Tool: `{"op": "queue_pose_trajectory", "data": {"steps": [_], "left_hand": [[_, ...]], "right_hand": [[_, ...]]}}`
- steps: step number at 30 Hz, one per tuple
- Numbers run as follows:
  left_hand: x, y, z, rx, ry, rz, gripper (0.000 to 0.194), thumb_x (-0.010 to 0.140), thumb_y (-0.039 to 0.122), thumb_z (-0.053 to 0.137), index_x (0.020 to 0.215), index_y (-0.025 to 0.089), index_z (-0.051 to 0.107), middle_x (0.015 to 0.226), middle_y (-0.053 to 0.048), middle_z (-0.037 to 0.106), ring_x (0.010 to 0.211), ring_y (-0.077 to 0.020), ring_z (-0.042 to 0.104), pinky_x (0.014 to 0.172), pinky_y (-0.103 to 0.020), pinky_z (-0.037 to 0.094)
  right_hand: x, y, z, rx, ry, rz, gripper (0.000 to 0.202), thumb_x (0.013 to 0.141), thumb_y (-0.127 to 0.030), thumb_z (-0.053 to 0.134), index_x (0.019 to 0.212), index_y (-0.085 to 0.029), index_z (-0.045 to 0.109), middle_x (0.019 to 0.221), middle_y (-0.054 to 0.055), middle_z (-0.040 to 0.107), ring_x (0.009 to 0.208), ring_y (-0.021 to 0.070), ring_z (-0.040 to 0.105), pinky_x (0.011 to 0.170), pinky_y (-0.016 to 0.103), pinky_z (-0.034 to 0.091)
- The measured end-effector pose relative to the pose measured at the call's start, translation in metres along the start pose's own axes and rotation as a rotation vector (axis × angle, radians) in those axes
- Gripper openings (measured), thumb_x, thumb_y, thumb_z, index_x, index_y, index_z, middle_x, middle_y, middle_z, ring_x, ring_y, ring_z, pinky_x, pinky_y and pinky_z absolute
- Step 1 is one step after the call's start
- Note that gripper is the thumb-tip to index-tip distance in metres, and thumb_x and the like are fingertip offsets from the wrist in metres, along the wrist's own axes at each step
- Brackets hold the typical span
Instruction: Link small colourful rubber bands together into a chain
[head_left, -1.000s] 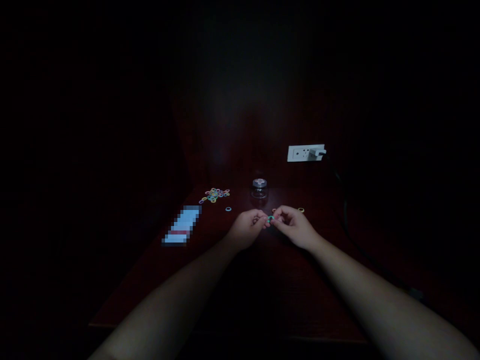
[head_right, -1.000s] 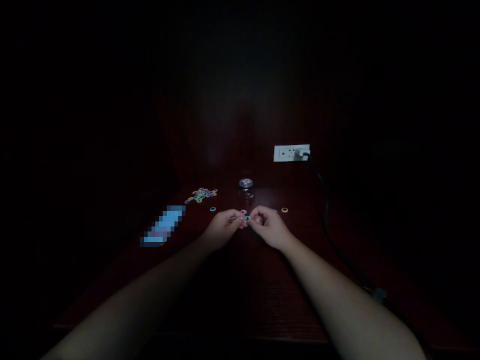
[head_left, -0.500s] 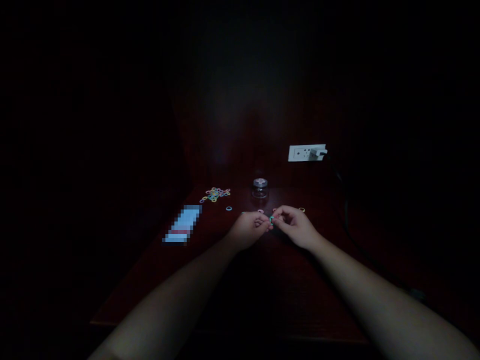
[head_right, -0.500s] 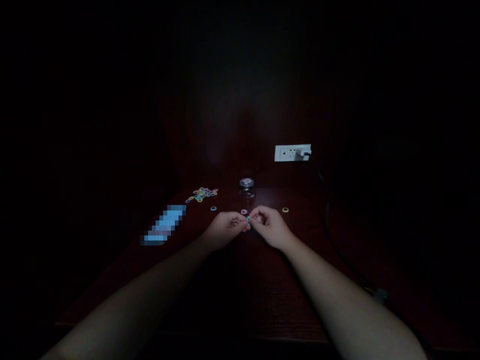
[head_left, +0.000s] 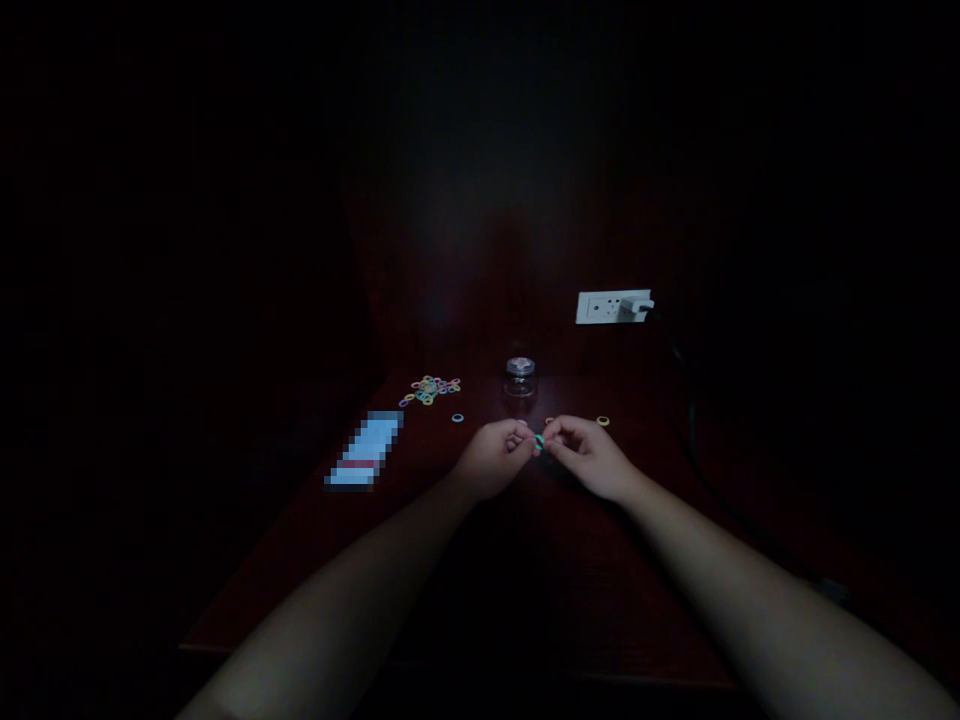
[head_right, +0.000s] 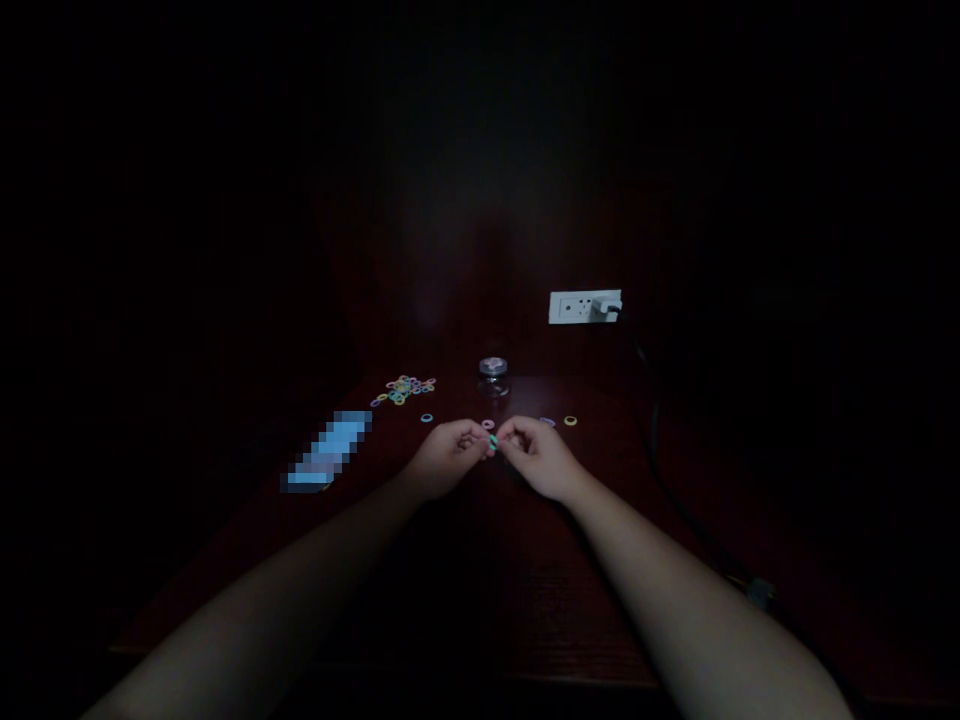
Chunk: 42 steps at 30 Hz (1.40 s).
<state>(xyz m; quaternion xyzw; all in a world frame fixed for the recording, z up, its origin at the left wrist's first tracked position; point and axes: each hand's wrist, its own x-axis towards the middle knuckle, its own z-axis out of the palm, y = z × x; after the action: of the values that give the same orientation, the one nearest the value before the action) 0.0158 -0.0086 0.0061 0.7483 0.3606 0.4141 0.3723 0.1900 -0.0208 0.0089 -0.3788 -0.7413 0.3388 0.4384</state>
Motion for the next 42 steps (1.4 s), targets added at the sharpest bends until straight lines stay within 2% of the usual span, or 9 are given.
{"op": "queue_pose_trajectory", "data": {"steps": [8,13,22,27,35,42], "left_hand": [[0.002,-0.005,0.000,0.018,0.013,0.031,0.018,0.083,0.025,0.049,0.076,0.014,0.061,0.075,-0.003,0.066,0.070,-0.0125,0.060,0.068,-0.024,0.047],[0.002,-0.009,0.001,0.021,0.015,0.033,0.018,0.083,0.028,0.052,0.078,0.013,0.062,0.076,-0.004,0.066,0.069,-0.0122,0.060,0.066,-0.024,0.048],[0.003,-0.015,0.003,-0.023,0.071,0.051,0.016,0.079,0.028,0.060,0.083,0.013,0.064,0.086,-0.008,0.070,0.077,-0.0152,0.066,0.071,-0.026,0.052],[0.004,-0.014,0.002,-0.013,0.077,0.055,0.016,0.078,0.027,0.060,0.083,0.012,0.064,0.083,-0.007,0.070,0.074,-0.0147,0.065,0.068,-0.026,0.052],[0.003,-0.012,0.002,0.027,0.070,0.060,0.017,0.079,0.027,0.060,0.084,0.012,0.065,0.080,-0.007,0.070,0.072,-0.0139,0.064,0.068,-0.025,0.051],[0.003,-0.011,0.001,0.037,0.083,0.053,0.017,0.078,0.028,0.061,0.084,0.012,0.065,0.079,-0.007,0.069,0.071,-0.0145,0.064,0.067,-0.026,0.051]], "right_hand": [[0.000,0.003,0.001,-0.028,-0.039,-0.016,0.012,0.079,-0.029,0.060,0.075,-0.018,0.059,0.058,-0.003,0.051,0.053,0.0110,0.044,0.056,0.026,0.039],[0.000,0.001,0.001,-0.028,-0.037,-0.028,0.016,0.079,-0.032,0.060,0.074,-0.017,0.059,0.058,-0.002,0.052,0.054,0.0112,0.043,0.054,0.025,0.036],[0.000,-0.002,0.002,0.015,-0.020,0.033,0.025,0.077,-0.042,0.064,0.074,-0.018,0.058,0.056,-0.003,0.052,0.052,0.0114,0.045,0.057,0.026,0.040],[0.000,-0.001,0.003,0.053,-0.027,0.036,0.027,0.075,-0.044,0.065,0.074,-0.018,0.058,0.056,-0.003,0.050,0.051,0.0104,0.044,0.053,0.025,0.037],[0.000,0.000,0.001,0.069,-0.024,0.039,0.028,0.082,-0.043,0.056,0.075,-0.017,0.057,0.061,0.000,0.055,0.057,0.0119,0.052,0.056,0.025,0.042],[0.000,0.002,0.002,0.087,0.002,0.065,0.026,0.080,-0.042,0.059,0.077,-0.016,0.057,0.061,-0.001,0.056,0.054,0.0115,0.053,0.054,0.024,0.041]]}}
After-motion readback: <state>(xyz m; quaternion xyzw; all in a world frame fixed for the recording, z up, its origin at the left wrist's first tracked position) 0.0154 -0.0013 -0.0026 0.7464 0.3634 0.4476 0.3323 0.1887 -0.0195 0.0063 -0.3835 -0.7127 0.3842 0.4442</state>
